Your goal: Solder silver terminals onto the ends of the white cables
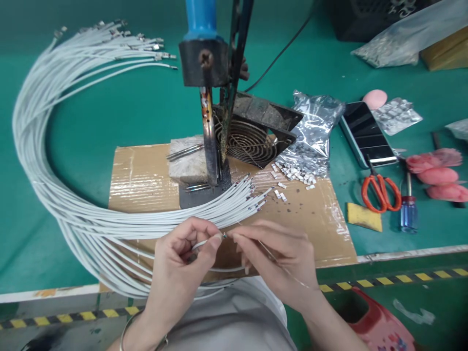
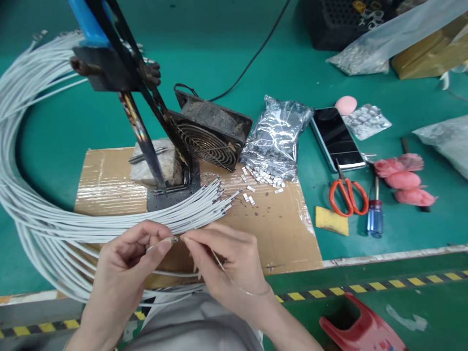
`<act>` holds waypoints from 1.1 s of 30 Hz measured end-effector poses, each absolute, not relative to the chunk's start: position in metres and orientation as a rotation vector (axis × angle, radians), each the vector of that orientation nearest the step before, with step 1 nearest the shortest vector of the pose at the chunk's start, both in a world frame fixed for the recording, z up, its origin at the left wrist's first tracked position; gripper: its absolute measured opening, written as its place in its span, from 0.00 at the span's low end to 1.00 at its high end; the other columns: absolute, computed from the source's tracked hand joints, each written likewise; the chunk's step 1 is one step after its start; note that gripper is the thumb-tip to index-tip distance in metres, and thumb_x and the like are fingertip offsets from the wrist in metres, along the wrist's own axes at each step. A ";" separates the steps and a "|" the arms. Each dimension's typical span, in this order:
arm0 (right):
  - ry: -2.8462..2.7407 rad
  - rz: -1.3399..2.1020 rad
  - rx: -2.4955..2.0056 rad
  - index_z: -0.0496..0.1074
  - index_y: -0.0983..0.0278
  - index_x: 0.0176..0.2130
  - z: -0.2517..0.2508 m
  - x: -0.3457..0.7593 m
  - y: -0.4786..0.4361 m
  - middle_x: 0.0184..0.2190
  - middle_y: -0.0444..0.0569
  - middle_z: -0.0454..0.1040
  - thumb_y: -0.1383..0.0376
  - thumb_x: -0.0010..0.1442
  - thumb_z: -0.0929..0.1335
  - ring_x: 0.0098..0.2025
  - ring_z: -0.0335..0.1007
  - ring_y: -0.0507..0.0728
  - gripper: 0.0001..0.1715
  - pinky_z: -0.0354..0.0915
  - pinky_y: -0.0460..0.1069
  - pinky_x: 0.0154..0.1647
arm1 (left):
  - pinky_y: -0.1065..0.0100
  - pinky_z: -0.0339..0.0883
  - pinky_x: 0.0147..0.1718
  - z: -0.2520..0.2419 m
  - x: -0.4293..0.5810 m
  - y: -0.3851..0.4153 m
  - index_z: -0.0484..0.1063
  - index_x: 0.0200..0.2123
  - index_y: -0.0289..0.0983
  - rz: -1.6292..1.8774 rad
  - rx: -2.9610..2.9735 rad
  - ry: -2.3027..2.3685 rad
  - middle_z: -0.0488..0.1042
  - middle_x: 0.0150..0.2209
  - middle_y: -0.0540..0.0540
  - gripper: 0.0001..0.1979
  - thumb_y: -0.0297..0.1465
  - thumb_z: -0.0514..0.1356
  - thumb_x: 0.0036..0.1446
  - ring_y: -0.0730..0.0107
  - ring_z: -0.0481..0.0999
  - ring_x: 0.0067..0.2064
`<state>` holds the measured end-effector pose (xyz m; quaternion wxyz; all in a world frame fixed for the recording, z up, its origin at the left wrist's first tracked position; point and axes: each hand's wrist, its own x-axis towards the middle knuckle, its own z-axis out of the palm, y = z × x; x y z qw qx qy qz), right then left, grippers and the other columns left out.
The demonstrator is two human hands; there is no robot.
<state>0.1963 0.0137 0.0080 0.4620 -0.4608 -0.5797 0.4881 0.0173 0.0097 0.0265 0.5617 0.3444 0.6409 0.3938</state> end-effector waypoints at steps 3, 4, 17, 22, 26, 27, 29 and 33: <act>-1.123 1.362 -1.213 0.91 0.55 0.45 0.003 0.196 0.011 0.28 0.43 0.80 0.68 0.71 0.76 0.22 0.74 0.48 0.10 0.72 0.41 0.21 | 0.78 0.52 0.24 0.027 0.017 0.011 0.82 0.29 0.37 0.930 0.795 1.537 0.66 0.21 0.56 0.05 0.31 0.72 0.55 0.79 0.59 0.24; -1.065 1.379 -1.220 0.91 0.54 0.44 0.001 0.196 0.010 0.28 0.43 0.80 0.67 0.70 0.77 0.22 0.75 0.48 0.10 0.73 0.41 0.21 | 0.78 0.52 0.24 0.027 0.016 0.011 0.82 0.28 0.37 0.928 0.793 1.542 0.66 0.21 0.56 0.05 0.31 0.72 0.55 0.79 0.59 0.24; -0.925 1.474 -1.164 0.92 0.55 0.38 0.002 0.183 0.013 0.27 0.45 0.81 0.64 0.64 0.81 0.21 0.74 0.48 0.03 0.74 0.41 0.21 | 0.76 0.48 0.25 0.035 0.024 0.013 0.81 0.28 0.37 0.952 0.741 1.616 0.62 0.22 0.57 0.06 0.31 0.73 0.53 0.78 0.55 0.25; -0.870 1.511 -1.171 0.91 0.57 0.37 0.000 0.181 0.012 0.26 0.44 0.80 0.59 0.62 0.82 0.20 0.73 0.48 0.04 0.75 0.41 0.20 | 0.76 0.51 0.24 0.033 0.019 0.013 0.82 0.29 0.37 0.902 0.783 1.565 0.63 0.22 0.56 0.06 0.32 0.73 0.53 0.78 0.57 0.24; -0.817 1.506 -1.268 0.89 0.60 0.36 -0.003 0.180 0.008 0.22 0.44 0.79 0.54 0.63 0.82 0.19 0.73 0.50 0.12 0.76 0.44 0.20 | 0.76 0.52 0.23 0.036 0.020 0.014 0.82 0.28 0.38 0.920 0.779 1.568 0.66 0.21 0.55 0.04 0.31 0.73 0.52 0.77 0.59 0.24; -0.805 1.499 -1.286 0.89 0.61 0.36 -0.004 0.179 0.008 0.21 0.43 0.78 0.53 0.63 0.82 0.19 0.73 0.51 0.13 0.76 0.44 0.20 | 0.76 0.54 0.23 0.038 0.022 0.014 0.82 0.28 0.38 0.931 0.764 1.581 0.68 0.22 0.55 0.04 0.31 0.73 0.51 0.77 0.60 0.25; -0.794 1.478 -1.293 0.88 0.61 0.35 -0.004 0.179 0.008 0.21 0.43 0.79 0.52 0.63 0.82 0.19 0.73 0.51 0.14 0.76 0.44 0.20 | 0.75 0.58 0.25 0.043 0.025 0.013 0.83 0.28 0.39 0.940 0.744 1.615 0.74 0.24 0.52 0.03 0.30 0.73 0.51 0.75 0.64 0.27; -0.814 1.448 -1.235 0.89 0.59 0.34 -0.001 0.178 0.013 0.28 0.45 0.83 0.55 0.62 0.82 0.20 0.73 0.49 0.11 0.75 0.43 0.19 | 0.73 0.62 0.27 0.048 0.027 0.010 0.84 0.28 0.40 0.896 0.807 1.654 0.79 0.27 0.50 0.02 0.31 0.72 0.52 0.71 0.69 0.28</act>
